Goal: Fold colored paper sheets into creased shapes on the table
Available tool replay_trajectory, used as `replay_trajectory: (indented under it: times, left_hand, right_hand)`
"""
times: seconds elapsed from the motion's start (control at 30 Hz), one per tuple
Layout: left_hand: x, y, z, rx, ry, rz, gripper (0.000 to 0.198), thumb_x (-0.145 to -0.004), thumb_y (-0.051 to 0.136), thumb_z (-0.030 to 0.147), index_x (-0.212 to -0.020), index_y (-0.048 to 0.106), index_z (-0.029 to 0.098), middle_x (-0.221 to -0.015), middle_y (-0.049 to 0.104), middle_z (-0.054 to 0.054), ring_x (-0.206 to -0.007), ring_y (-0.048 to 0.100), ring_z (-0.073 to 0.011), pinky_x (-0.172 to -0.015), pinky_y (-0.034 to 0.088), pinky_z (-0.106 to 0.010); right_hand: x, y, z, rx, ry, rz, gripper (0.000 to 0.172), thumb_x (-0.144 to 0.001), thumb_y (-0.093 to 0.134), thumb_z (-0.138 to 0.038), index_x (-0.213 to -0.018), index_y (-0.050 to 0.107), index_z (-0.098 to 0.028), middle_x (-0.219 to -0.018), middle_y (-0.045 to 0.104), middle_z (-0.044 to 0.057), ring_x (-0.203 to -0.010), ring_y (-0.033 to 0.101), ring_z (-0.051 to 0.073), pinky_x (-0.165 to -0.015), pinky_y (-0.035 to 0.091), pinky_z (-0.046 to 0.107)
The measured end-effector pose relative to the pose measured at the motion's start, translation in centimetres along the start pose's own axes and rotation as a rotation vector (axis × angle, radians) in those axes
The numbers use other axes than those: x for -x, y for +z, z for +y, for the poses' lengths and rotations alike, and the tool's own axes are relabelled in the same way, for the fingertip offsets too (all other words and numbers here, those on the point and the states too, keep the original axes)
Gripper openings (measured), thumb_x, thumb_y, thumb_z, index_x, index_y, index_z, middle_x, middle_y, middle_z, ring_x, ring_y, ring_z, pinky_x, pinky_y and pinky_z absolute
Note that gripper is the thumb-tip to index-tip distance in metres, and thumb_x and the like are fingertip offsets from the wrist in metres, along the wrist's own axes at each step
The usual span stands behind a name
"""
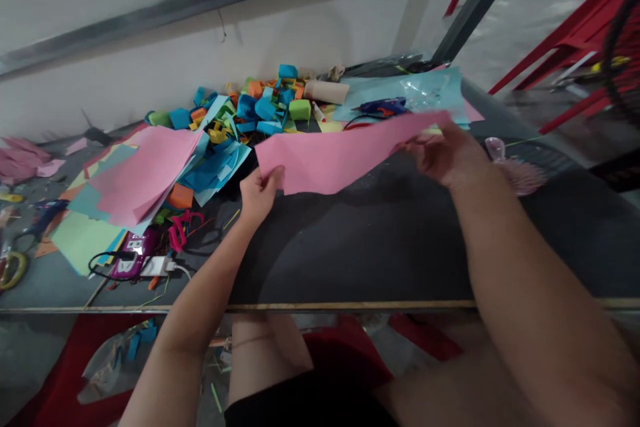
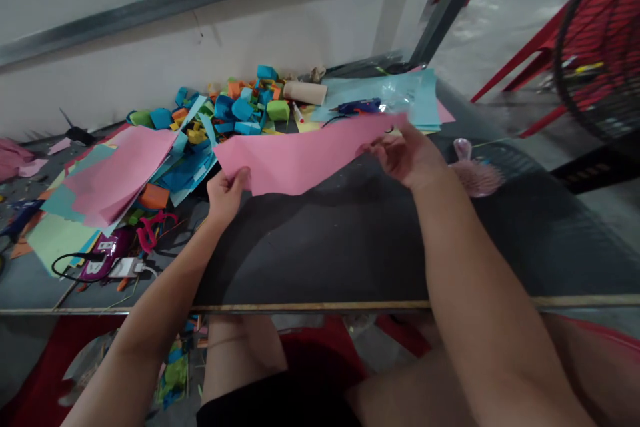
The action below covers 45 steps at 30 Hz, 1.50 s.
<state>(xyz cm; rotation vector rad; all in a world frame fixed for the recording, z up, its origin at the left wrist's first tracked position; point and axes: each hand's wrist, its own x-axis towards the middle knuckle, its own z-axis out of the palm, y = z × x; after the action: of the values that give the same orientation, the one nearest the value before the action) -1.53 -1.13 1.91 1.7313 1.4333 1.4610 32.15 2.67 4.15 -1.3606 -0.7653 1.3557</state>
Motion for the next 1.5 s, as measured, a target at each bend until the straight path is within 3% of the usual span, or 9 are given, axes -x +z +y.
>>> replay_trajectory:
  times: [0.27,0.43,0.7,0.83,1.0,1.13,1.23,1.33,1.5]
  left_hand:
    - [-0.7,0.6,-1.4,0.269,-0.204,-0.033,0.038,-0.076,0.072,0.052,-0.075,0.067,0.015,-0.059,0.062,0.0,-0.047,0.051,-0.0075,-0.045,0.041,-0.02]
    - [-0.3,0.7,-0.9,0.217,-0.311,-0.078,0.039,-0.07,0.077,0.05,-0.079,0.068,0.013,-0.058,0.061,0.001,-0.045,0.05,-0.0084,-0.041,0.039,-0.02]
    - [-0.2,0.7,-0.4,0.442,-0.472,-0.286,0.043,-0.059,0.085,0.048,-0.075,0.069,0.011,-0.069,0.069,-0.003,-0.057,0.059,-0.0103,-0.055,0.046,-0.022]
    - [0.4,0.5,0.8,0.615,-0.549,-0.465,0.044,-0.057,0.088,0.049,-0.076,0.071,0.013,-0.072,0.072,-0.005,-0.06,0.064,-0.0126,-0.057,0.049,-0.024]
    - [1.0,0.7,1.5,0.753,-0.55,-0.494,0.045,-0.056,0.088,0.05,-0.078,0.071,0.015,-0.07,0.072,-0.003,-0.061,0.066,-0.0137,-0.062,0.053,-0.025]
    - [0.9,0.5,1.6,0.785,-0.553,-0.448,0.04,-0.059,0.087,0.049,-0.074,0.068,0.017,-0.066,0.069,-0.001,-0.06,0.065,-0.0132,-0.061,0.052,-0.026]
    - [0.5,-0.2,1.9,0.832,-0.521,-0.387,0.04,-0.061,0.085,0.051,-0.067,0.064,0.018,-0.059,0.062,0.002,-0.053,0.059,-0.0105,-0.055,0.049,-0.024]
    - [0.0,-0.6,2.0,0.849,-0.493,-0.341,0.042,-0.058,0.087,0.051,-0.064,0.062,0.018,-0.054,0.057,0.004,-0.048,0.051,-0.0075,-0.051,0.044,-0.022]
    - [-0.4,0.0,0.5,0.533,-0.503,-0.369,0.039,-0.059,0.084,0.048,-0.067,0.065,0.015,-0.06,0.062,0.0,-0.053,0.054,-0.01,-0.052,0.042,-0.023]
  right_hand:
    - [-0.4,-1.7,0.7,0.181,-0.245,-0.441,0.08,-0.058,0.061,-0.089,-0.109,0.073,-0.028,-0.135,0.061,0.012,-0.08,0.06,0.016,-0.047,0.039,0.022]
    - [-0.6,0.6,2.0,0.257,-0.206,-0.638,0.092,-0.055,0.065,-0.088,-0.124,0.065,-0.027,-0.142,0.056,0.016,-0.12,0.058,0.03,-0.084,0.05,0.035]
    - [0.4,5.1,4.1,0.374,-0.384,-0.843,0.114,-0.059,0.069,-0.082,-0.153,0.027,-0.035,-0.165,0.017,0.005,-0.152,0.017,0.029,-0.119,0.025,0.05]
    - [1.7,6.7,3.9,0.338,-0.483,-0.832,0.114,-0.052,0.073,-0.082,-0.15,0.035,-0.036,-0.163,0.023,0.004,-0.149,0.025,0.029,-0.116,0.031,0.049]
    - [2.4,7.6,3.4,0.319,-0.59,-0.77,0.052,-0.06,0.078,-0.069,-0.09,0.075,-0.026,-0.105,0.07,0.006,-0.106,0.062,0.026,-0.096,0.049,0.043]
    - [3.6,6.6,0.7,0.339,-0.658,-0.612,0.049,-0.074,0.072,-0.063,-0.054,0.06,-0.02,-0.053,0.047,-0.003,-0.055,0.046,0.01,-0.057,0.046,0.027]
    - [5.5,5.4,-2.5,0.478,-0.622,-0.764,0.04,-0.066,0.081,-0.055,-0.064,0.066,-0.018,-0.058,0.052,-0.003,-0.053,0.044,0.009,-0.045,0.033,0.022]
    - [6.3,4.1,-4.8,0.623,-0.432,-0.867,0.044,-0.062,0.085,-0.048,-0.095,0.072,-0.022,-0.067,0.064,-0.002,-0.061,0.057,0.014,-0.05,0.043,0.023]
    - [3.4,1.0,-5.3,0.989,-0.158,-0.72,0.054,-0.068,0.081,-0.052,-0.11,0.071,-0.019,-0.066,0.067,0.001,-0.056,0.055,0.013,-0.05,0.04,0.027]
